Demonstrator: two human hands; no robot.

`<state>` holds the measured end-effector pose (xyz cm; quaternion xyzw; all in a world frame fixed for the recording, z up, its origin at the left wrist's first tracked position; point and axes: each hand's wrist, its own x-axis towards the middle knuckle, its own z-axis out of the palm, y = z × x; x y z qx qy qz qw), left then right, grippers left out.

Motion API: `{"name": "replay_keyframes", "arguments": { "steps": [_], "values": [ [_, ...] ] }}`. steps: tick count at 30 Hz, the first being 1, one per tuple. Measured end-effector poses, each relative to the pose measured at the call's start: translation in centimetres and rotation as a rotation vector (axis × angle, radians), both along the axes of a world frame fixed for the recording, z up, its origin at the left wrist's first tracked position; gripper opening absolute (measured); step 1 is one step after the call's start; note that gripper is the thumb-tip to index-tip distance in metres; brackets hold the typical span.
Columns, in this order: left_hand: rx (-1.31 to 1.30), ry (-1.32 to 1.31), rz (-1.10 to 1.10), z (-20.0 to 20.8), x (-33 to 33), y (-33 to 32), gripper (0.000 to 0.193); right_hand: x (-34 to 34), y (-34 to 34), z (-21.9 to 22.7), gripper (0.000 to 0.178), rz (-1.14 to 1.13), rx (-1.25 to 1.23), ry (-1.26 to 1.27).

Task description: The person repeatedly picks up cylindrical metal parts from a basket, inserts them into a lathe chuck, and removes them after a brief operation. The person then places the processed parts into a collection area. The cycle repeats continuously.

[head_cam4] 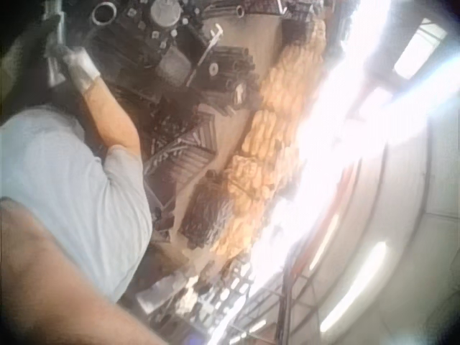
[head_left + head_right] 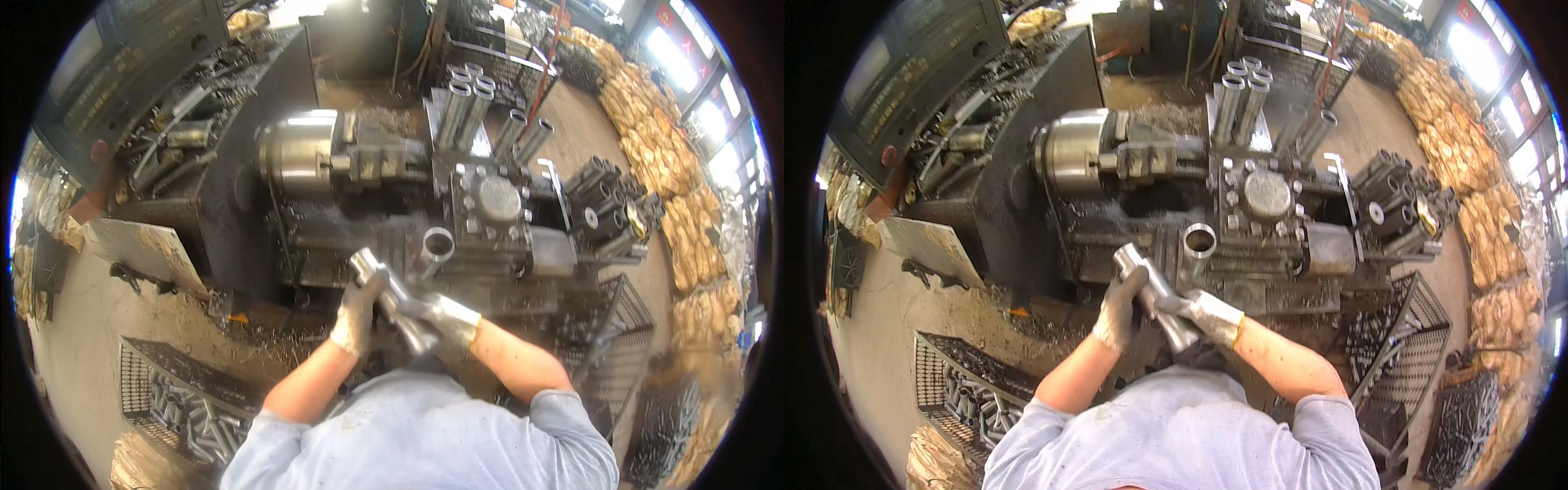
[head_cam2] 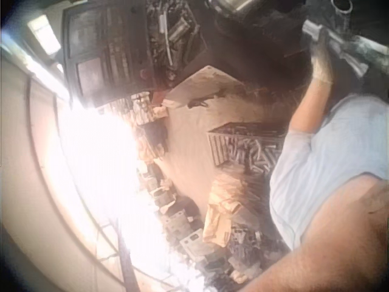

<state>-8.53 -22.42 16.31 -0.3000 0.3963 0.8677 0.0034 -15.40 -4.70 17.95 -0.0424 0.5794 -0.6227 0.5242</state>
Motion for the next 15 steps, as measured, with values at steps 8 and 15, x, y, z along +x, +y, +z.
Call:
{"name": "replay_keyframes", "arguments": {
  "steps": [8,15],
  "values": [
    [0.209,-0.003,0.028,-5.3,0.9,0.5,0.041,2.1,3.5,-10.5,0.065,0.122,0.317,0.633],
    [0.421,0.097,-0.074,-6.5,2.6,-2.5,0.048,2.0,5.3,-3.0,0.055,0.156,0.297,0.829]
  ]
}}
